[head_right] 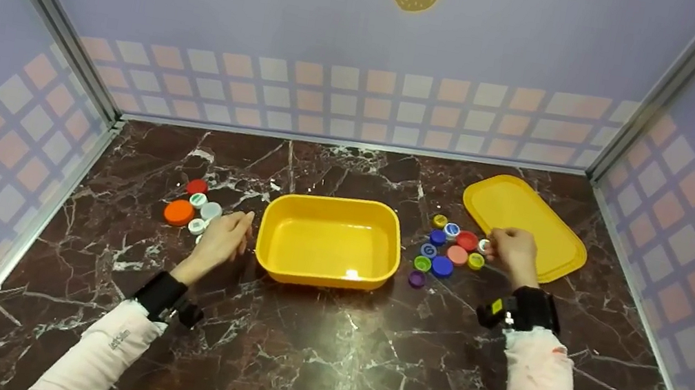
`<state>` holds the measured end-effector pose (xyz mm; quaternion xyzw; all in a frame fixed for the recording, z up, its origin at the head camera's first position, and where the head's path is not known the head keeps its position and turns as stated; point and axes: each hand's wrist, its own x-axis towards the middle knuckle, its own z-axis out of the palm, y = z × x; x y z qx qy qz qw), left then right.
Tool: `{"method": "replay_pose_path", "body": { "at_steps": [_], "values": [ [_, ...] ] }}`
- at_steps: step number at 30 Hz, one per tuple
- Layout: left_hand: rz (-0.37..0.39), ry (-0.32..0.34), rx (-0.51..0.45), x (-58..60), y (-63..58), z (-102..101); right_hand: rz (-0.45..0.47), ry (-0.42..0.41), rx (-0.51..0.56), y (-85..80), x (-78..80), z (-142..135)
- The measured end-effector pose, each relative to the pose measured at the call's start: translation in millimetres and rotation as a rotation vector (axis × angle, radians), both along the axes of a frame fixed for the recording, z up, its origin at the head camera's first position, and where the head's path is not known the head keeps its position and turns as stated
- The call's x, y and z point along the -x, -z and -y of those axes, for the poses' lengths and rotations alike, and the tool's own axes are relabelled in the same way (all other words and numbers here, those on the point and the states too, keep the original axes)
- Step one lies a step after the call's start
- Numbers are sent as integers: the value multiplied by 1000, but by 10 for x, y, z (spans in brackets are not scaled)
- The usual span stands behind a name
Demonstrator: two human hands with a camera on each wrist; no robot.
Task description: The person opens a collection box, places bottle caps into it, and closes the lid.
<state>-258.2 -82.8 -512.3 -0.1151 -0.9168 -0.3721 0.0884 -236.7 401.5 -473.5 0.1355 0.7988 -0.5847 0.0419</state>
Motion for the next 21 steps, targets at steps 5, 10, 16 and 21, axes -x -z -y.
{"method": "replay_pose_path", "body": {
  "at_steps": [5,10,16,21],
  "values": [
    [-35,-41,17,4,-15,17,-100,-164,-359,23,111,251],
    [-91,-62,25,8,-29,30,-137,-268,-533,68,236,424],
    [-88,-74,38,4,-24,51,-119,-330,-644,147,426,517],
    [-95,-58,50,-9,-30,71,-129,-363,-723,245,534,502]
  ]
}}
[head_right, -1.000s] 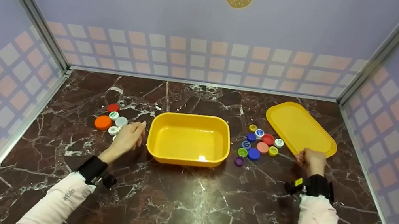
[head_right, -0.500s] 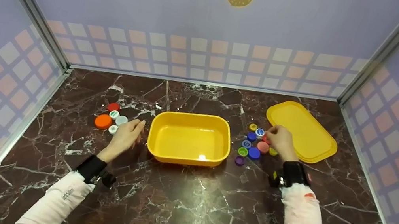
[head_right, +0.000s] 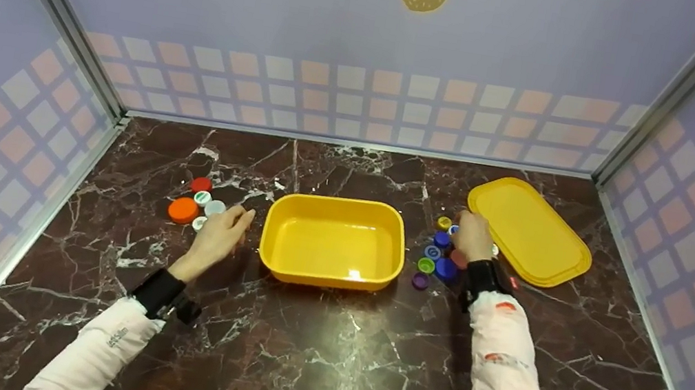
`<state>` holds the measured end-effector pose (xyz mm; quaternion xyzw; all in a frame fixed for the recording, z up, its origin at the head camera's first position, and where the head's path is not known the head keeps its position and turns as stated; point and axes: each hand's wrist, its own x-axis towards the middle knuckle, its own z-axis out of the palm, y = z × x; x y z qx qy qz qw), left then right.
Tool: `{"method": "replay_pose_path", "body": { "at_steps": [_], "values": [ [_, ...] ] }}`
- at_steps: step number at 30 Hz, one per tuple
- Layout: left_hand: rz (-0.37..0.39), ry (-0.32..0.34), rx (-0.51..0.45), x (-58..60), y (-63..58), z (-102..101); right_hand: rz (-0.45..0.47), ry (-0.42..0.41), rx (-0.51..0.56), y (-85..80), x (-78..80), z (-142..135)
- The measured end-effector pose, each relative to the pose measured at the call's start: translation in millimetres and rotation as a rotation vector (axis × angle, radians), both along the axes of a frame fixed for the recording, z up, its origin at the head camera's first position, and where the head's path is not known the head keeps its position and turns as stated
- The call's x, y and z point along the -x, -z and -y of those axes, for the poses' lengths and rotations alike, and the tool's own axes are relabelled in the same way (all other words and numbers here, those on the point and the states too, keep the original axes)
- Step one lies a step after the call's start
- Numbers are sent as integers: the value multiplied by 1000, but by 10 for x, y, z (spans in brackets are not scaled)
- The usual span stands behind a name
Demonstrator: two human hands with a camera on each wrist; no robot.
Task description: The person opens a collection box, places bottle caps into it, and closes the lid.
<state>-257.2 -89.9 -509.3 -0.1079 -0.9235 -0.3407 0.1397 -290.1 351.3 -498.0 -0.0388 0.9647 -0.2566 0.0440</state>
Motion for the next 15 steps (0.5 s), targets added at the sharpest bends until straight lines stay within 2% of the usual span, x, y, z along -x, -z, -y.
{"method": "replay_pose_path", "body": {
  "at_steps": [6,15],
  "values": [
    [8,-7,8,-5,-23,46,-55,-27,-102,98,78,-31],
    [8,-32,33,-20,-26,103,-37,53,-189,217,95,-13]
  ]
}}
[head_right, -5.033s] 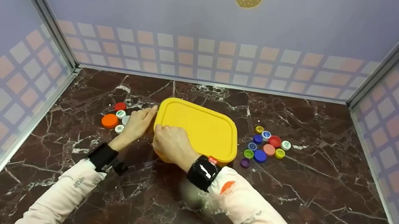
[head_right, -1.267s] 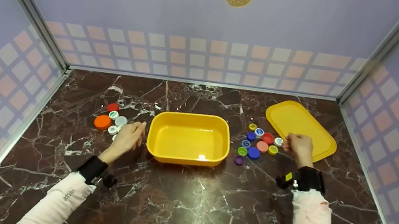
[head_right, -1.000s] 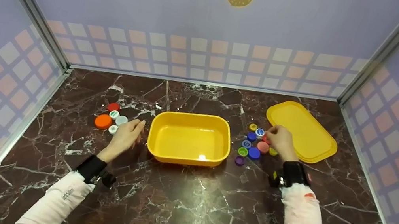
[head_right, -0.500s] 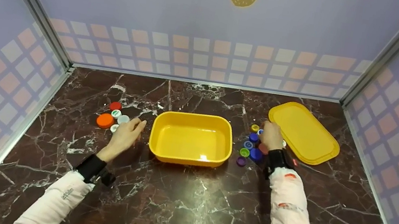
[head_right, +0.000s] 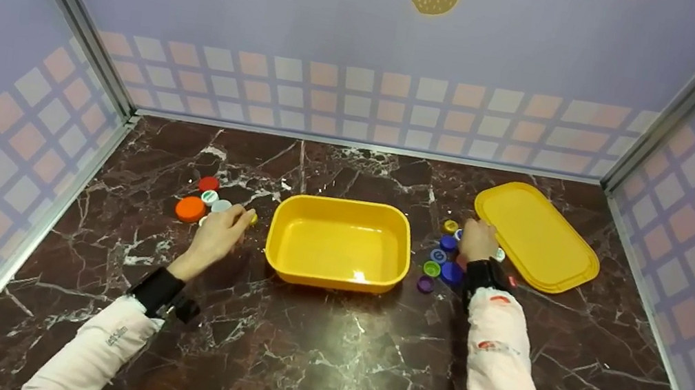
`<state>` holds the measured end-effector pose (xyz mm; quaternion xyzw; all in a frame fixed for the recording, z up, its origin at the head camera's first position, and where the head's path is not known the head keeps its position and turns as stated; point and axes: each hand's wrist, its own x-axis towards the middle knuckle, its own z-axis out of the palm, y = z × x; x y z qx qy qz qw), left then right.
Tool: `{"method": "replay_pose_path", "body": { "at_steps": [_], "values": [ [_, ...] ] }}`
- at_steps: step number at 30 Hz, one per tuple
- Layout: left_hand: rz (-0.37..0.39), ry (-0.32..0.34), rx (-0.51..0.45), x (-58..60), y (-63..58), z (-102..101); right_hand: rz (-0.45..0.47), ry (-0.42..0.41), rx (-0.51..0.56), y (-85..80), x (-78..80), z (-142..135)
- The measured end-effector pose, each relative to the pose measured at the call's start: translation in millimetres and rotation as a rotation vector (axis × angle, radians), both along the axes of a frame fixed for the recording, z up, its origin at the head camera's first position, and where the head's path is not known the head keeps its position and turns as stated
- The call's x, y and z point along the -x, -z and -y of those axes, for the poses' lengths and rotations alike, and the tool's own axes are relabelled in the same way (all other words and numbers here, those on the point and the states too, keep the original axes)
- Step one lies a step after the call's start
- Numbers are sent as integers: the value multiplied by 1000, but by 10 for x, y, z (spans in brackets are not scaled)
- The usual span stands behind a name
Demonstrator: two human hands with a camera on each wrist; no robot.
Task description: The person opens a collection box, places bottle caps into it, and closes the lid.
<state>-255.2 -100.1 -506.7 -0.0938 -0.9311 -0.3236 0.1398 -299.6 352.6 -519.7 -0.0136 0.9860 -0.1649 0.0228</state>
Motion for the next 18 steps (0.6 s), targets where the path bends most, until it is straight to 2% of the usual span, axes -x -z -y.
{"method": "replay_pose_path", "body": {
  "at_steps": [7,12,18],
  "values": [
    [2,7,-4,13,-3,-21,-119,6,-42,55,-35,11],
    [6,11,-6,17,9,-28,-159,9,-70,79,-53,32],
    [7,5,7,24,18,-28,-198,-7,-41,108,-34,35]
  ]
}}
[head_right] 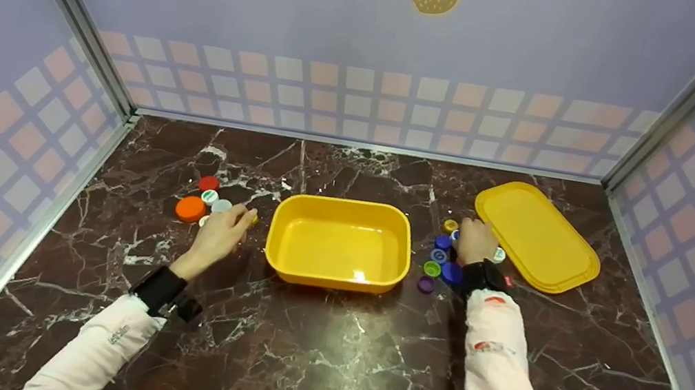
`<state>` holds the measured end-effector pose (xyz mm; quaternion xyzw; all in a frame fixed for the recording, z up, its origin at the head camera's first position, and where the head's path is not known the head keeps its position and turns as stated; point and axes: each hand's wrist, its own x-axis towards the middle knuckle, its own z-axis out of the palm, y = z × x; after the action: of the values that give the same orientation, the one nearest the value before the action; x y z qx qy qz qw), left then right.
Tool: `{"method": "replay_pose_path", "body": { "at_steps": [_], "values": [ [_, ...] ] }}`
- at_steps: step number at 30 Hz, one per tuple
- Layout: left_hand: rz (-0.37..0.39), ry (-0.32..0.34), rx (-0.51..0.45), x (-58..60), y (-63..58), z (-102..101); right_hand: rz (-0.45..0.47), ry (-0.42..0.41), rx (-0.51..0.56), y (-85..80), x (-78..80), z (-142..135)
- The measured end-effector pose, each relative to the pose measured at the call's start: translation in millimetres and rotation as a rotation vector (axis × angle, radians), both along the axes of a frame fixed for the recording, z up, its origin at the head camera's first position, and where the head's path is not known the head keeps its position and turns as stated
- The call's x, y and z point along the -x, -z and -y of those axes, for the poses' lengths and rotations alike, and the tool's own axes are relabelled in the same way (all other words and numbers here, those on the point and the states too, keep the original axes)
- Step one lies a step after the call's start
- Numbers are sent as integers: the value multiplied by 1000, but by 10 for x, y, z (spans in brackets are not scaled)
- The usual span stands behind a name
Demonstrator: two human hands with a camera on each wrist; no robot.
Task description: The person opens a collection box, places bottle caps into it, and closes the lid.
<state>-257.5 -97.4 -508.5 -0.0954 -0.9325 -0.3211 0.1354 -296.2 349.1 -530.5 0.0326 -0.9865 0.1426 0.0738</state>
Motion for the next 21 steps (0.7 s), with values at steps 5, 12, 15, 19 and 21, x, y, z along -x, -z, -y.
{"method": "replay_pose_path", "body": {
  "at_steps": [5,12,15,19,21],
  "values": [
    [10,-4,4,2,12,-2,19,-16,48,-8,-7,2],
    [11,-3,4,11,25,-3,113,-23,169,-162,38,17],
    [20,0,0,14,27,-6,129,-52,212,-272,87,83],
    [25,9,2,16,30,-26,95,-143,221,-439,126,248],
    [22,15,7,17,30,-35,73,-188,203,-516,136,344]
  ]
}}
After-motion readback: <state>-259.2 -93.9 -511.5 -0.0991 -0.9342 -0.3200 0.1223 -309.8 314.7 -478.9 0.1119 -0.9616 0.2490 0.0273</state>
